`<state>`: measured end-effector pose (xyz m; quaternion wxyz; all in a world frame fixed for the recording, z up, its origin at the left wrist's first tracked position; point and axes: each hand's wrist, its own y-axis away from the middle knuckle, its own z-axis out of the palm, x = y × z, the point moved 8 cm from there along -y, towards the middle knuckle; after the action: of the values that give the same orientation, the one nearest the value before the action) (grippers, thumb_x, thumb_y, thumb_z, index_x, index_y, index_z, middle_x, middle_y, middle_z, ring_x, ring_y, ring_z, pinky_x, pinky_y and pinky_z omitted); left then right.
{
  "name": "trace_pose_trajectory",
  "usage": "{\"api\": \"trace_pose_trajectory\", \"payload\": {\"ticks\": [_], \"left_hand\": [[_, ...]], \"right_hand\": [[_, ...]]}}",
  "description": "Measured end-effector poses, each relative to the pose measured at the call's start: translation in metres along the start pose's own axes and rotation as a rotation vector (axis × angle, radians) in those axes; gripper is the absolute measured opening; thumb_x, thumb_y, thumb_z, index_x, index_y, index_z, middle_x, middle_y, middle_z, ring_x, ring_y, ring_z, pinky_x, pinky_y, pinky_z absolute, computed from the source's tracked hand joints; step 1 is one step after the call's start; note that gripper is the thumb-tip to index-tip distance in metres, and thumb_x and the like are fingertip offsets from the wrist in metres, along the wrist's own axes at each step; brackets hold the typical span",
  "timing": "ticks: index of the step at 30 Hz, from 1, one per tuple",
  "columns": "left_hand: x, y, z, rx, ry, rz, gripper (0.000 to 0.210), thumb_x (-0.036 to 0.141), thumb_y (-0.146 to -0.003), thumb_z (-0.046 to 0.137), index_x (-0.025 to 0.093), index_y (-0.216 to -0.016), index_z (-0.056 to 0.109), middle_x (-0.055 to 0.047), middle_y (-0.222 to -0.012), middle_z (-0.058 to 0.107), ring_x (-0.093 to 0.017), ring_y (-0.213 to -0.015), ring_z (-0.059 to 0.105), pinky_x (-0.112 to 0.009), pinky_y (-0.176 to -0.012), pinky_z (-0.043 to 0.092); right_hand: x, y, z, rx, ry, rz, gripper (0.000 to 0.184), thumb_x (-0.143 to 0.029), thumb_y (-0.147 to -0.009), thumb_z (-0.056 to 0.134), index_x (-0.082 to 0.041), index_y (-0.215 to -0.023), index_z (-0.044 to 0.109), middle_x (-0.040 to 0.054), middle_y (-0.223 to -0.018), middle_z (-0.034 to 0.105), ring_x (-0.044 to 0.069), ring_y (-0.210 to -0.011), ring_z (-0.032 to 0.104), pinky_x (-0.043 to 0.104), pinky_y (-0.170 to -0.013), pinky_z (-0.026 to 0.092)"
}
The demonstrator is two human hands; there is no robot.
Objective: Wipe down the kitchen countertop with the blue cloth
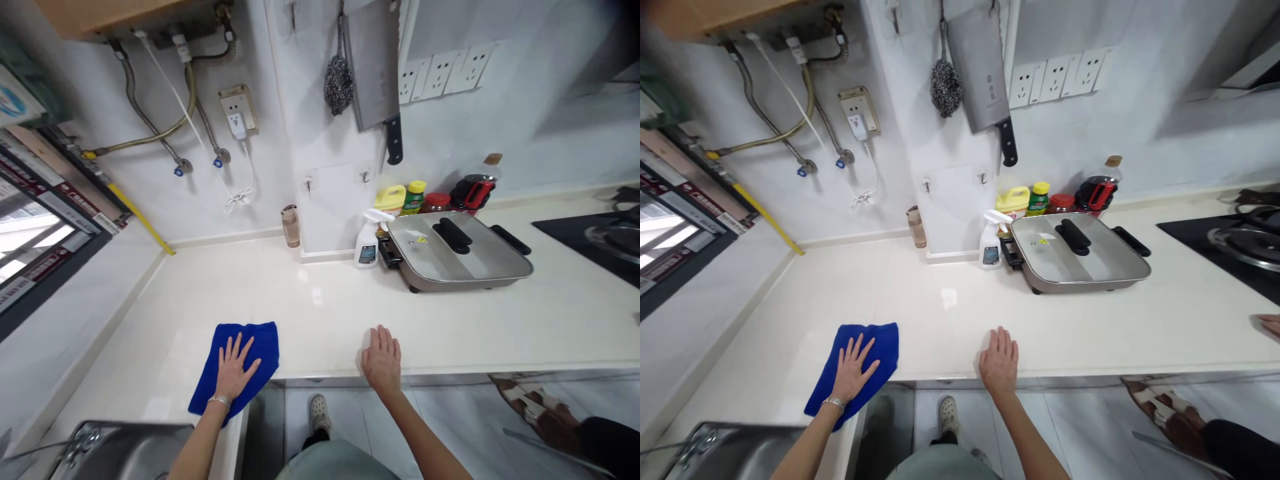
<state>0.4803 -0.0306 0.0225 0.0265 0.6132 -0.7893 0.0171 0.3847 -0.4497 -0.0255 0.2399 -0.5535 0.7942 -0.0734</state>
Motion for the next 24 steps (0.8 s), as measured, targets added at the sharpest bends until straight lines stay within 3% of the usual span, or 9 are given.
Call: {"api": "trace_pose_trajectory", "payload": {"ticks": [5,13,16,20,24], "left_hand": [[-0.019,0.024,0.001,-0.076,0.057,-0.071,0.065,0.058,-0.094,0.047,0.036,-0.152,0.031,-0.003,-0.166,0.017,-0.033,-0.153,0.007,-0.062,-0.122,0.013],[-0.008,0.014,0.005,-0.135,0.049,-0.139,0.072,0.060,-0.088,0.058,0.038,-0.151,0.032,-0.006,-0.167,0.010,-0.040,-0.152,0.001,-0.066,-0.120,0.010],[0.029,0.002,0.008,-0.138,0.038,-0.004,0.075,0.063,-0.085,0.061,0.041,-0.150,0.032,-0.006,-0.167,0.007,-0.041,-0.151,-0.001,-0.067,-0.119,0.009],[0.103,-0.016,0.017,-0.126,0.067,0.232,0.080,0.064,-0.081,0.065,0.044,-0.150,0.030,-0.005,-0.167,0.004,-0.042,-0.151,0.000,-0.068,-0.119,0.009],[0.164,-0.031,0.029,-0.122,0.181,0.376,0.085,0.071,-0.077,0.064,0.046,-0.150,0.029,-0.005,-0.167,0.001,-0.043,-0.151,0.000,-0.071,-0.118,0.007]], "right_hand": [[-0.005,0.001,-0.004,0.008,0.047,0.001,0.055,-0.022,-0.090,0.038,0.000,-0.141,0.043,0.0249,-0.151,0.038,0.035,-0.144,0.026,0.056,-0.118,0.019],[-0.013,0.001,-0.008,0.018,0.027,-0.006,0.060,-0.022,-0.087,0.044,-0.001,-0.142,0.041,0.0274,-0.155,0.032,0.039,-0.146,0.022,0.062,-0.116,0.019],[-0.014,0.000,-0.008,-0.003,0.052,0.009,0.062,-0.023,-0.085,0.045,-0.002,-0.143,0.041,0.0264,-0.155,0.033,0.038,-0.146,0.023,0.061,-0.116,0.020],[-0.014,-0.003,-0.008,-0.042,0.117,0.039,0.061,-0.024,-0.085,0.045,-0.005,-0.143,0.043,0.0231,-0.155,0.036,0.035,-0.147,0.023,0.057,-0.118,0.019],[-0.014,-0.007,-0.005,-0.078,0.170,0.063,0.061,-0.025,-0.084,0.046,-0.006,-0.142,0.045,0.0219,-0.155,0.036,0.033,-0.147,0.024,0.054,-0.120,0.016]]}}
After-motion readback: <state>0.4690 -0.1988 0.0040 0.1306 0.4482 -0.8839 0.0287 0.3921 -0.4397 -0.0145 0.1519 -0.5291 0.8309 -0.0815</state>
